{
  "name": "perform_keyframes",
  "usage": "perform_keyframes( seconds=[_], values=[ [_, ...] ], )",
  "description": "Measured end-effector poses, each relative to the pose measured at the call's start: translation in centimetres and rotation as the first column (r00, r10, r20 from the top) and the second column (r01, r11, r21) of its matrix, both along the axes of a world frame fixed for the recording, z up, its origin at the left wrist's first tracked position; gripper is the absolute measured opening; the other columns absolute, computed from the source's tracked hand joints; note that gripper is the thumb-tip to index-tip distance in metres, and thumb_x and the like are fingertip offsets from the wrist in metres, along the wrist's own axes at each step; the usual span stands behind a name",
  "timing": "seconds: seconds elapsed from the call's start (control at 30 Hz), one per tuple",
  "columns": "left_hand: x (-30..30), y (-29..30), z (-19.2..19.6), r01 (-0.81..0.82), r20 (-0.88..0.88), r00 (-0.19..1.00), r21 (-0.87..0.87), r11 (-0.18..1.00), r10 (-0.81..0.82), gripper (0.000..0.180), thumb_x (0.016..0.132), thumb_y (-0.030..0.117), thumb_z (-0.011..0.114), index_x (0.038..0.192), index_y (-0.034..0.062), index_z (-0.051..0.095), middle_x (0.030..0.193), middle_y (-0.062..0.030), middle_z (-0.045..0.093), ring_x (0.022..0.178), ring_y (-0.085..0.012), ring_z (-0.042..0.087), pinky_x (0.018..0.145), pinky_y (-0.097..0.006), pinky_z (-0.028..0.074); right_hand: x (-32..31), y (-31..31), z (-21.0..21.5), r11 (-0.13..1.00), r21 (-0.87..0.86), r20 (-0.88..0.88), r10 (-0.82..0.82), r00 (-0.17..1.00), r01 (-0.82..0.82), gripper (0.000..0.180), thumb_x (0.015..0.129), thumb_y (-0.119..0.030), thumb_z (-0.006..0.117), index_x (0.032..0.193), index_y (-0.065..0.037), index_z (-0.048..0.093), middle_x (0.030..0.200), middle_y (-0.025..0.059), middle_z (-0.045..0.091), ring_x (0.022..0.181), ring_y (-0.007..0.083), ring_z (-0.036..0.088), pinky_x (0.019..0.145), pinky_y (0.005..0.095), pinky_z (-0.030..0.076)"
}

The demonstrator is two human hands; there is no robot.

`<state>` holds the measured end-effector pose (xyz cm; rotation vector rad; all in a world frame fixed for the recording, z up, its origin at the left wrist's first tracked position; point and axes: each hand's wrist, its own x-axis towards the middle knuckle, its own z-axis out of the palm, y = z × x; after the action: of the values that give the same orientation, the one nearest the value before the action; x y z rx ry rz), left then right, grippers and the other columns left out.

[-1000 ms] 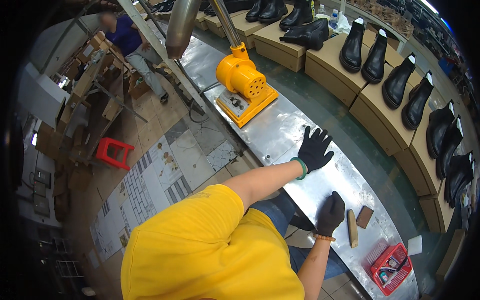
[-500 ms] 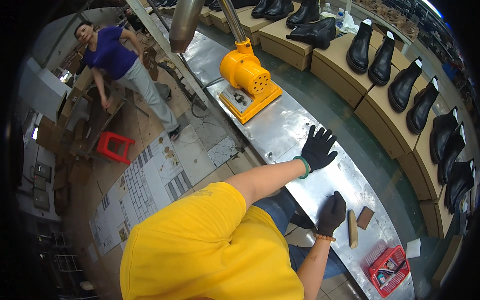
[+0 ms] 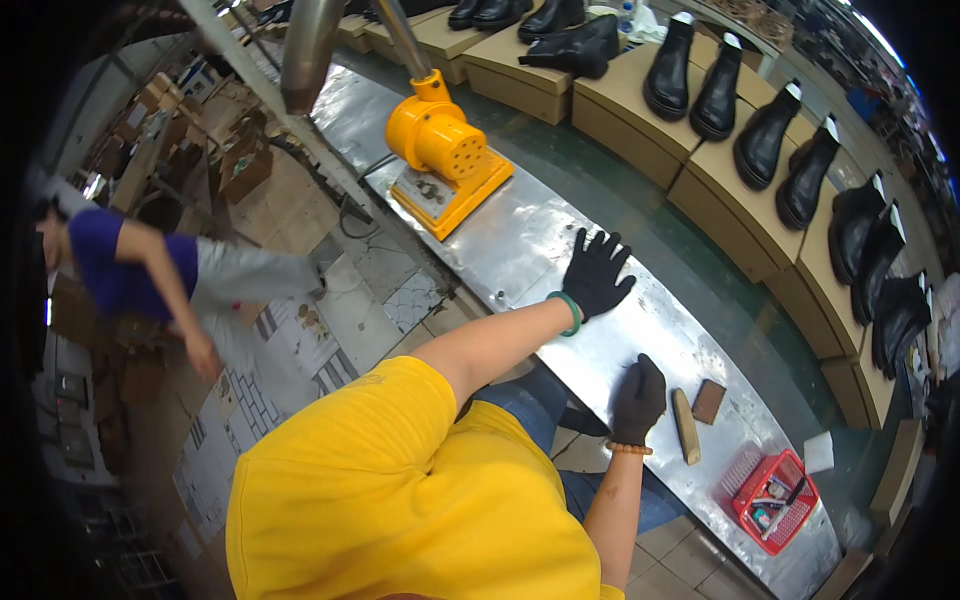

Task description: The person polishes black leather boots using a wooden-handled brush and a small block. They pick up boots from a row of boxes, rub the surfaces, and place them back. The person also uses a yellow heat gun to treat the boots. The task is performed in a factory setting with other workers visible in the background.

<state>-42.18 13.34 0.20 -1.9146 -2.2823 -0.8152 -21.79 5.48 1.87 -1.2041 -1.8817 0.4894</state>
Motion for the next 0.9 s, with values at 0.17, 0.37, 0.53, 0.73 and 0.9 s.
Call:
perform_keyframes(
  seconds=[0.17, 0.37, 0.53, 0.73, 0.9],
  values=[
    [-0.2, -0.2, 0.9, 0.016, -0.008, 1.0, -0.028, 0.999, -0.016, 0.055, 0.085, 0.045, 0.05, 0.125, 0.0085, 0.054, 0.134, -0.0141, 0.047, 0.127, -0.0333, 0.038, 0.11, -0.056, 0.014, -0.3, 0.0, 0.5, 0.999, 0.044, 0.013, -0.005, 1.0, 0.005, 0.018, 0.084, -0.005, 0.059, 0.1, -0.001, 0.065, 0.094, 0.014, 0.067, 0.086, 0.0269, 0.066, 0.078, 0.0344, 0.052],
    [-0.1, -0.3, 1.1, 0.02, -0.016, 1.0, -0.05, 0.999, -0.021, 0.055, 0.085, 0.044, 0.049, 0.127, 0.0092, 0.053, 0.135, -0.0146, 0.046, 0.127, -0.0346, 0.038, 0.11, -0.056, 0.015, 0.0, -0.2, 0.7, 0.999, -0.044, 0.04, -0.022, 0.999, 0.024, 0.02, 0.085, -0.01, 0.059, 0.101, -0.001, 0.065, 0.096, 0.015, 0.067, 0.089, 0.0264, 0.065, 0.081, 0.0339, 0.051],
    [0.0, 0.2, -0.4, 0.025, -0.036, 0.999, -0.028, 0.999, -0.026, 0.054, 0.085, 0.044, 0.05, 0.127, 0.01, 0.053, 0.135, -0.0144, 0.047, 0.127, -0.036, 0.038, 0.11, -0.056, 0.013, 0.0, -0.4, 0.9, 0.997, -0.073, 0.0, -0.024, 1.0, 0.024, 0.021, 0.085, -0.012, 0.06, 0.103, -0.001, 0.065, 0.096, 0.0155, 0.067, 0.09, 0.027, 0.065, 0.082, 0.0341, 0.05],
    [-0.4, 0.5, -1.1, 0.03, -0.085, 0.996, 0.031, 0.999, -0.027, 0.052, 0.084, 0.045, 0.051, 0.123, 0.0107, 0.055, 0.133, -0.0138, 0.048, 0.126, -0.0351, 0.039, 0.11, -0.056, 0.015, 0.3, -0.2, -0.3, 0.977, -0.21, -0.115, 0.006, 0.993, -0.03, 0.015, 0.088, -0.011, 0.056, 0.095, -0.001, 0.065, 0.088, 0.016, 0.065, 0.081, 0.0322, 0.063, 0.072, 0.038, 0.05],
    [-0.3, 0.6, -0.4, 0.026, -0.12, 0.992, -0.035, 0.999, -0.03, 0.053, 0.084, 0.044, 0.051, 0.126, 0.01, 0.053, 0.135, -0.0132, 0.048, 0.125, -0.0357, 0.04, 0.11, -0.056, 0.015, 0.5, -0.2, 1.5, 0.986, -0.157, 0.066, 0.064, 0.996, -0.053, 0.017, 0.087, -0.016, 0.054, 0.094, -0.004, 0.064, 0.089, 0.0134, 0.064, 0.082, 0.0321, 0.06, 0.072, 0.0394, 0.049]
  ],
)
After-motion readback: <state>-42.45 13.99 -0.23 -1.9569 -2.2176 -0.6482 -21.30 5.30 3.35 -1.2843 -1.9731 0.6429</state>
